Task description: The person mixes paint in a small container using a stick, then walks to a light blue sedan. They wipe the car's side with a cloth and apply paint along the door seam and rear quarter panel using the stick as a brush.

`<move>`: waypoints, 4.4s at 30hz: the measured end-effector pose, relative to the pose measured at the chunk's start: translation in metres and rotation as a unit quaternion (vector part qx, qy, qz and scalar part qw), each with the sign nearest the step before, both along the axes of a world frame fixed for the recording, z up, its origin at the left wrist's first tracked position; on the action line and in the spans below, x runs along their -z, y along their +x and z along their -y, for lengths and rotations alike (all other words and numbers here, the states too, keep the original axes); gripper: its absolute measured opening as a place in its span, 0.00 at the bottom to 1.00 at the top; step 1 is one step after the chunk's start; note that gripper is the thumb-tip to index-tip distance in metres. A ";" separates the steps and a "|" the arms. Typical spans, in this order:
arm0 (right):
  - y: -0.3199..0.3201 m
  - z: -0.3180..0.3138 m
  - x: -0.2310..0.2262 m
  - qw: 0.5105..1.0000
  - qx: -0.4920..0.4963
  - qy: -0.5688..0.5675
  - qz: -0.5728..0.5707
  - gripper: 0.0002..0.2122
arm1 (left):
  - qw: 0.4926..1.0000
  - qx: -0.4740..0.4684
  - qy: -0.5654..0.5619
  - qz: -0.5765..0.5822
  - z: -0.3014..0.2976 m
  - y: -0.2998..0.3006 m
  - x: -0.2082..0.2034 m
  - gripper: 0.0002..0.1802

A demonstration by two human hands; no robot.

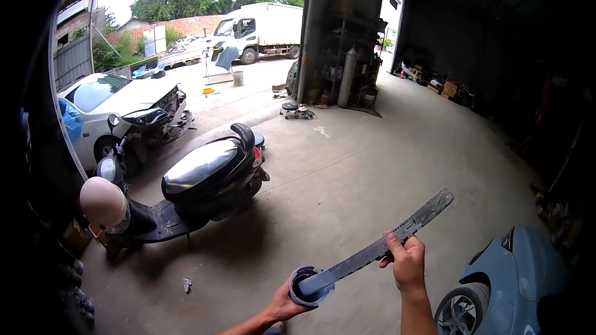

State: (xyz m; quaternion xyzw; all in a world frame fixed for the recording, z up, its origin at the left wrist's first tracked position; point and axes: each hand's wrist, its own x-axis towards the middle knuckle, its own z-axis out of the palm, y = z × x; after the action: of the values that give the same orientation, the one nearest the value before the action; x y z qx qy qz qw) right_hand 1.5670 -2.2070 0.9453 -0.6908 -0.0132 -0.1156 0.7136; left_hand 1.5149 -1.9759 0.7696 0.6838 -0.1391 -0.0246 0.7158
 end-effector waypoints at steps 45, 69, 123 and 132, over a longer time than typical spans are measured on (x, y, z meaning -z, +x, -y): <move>1.211 0.115 0.008 0.998 0.006 -0.061 -0.005 0.10 | 0.998 -0.038 0.043 -0.009 0.150 1.211 -0.006 0.37; 1.836 -0.350 0.002 0.921 -0.357 -0.111 0.105 0.10 | 0.935 -0.351 0.043 0.031 -0.242 1.754 0.005 0.41; 2.949 -1.404 -0.079 0.996 -0.029 -0.077 0.044 0.11 | 0.997 -0.077 0.001 0.016 -1.378 2.915 -0.020 0.43; 3.041 -1.382 -0.069 0.985 0.157 -0.037 0.059 0.10 | 0.986 0.152 -0.048 0.045 -1.391 3.102 -0.029 0.40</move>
State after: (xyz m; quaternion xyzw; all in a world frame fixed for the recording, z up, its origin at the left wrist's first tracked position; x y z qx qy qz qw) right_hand 4.6077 -0.8246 1.0143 -0.7019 0.0495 -0.2662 0.6588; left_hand 4.6165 -0.5844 0.7986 0.6196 -0.2746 -0.0961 0.7290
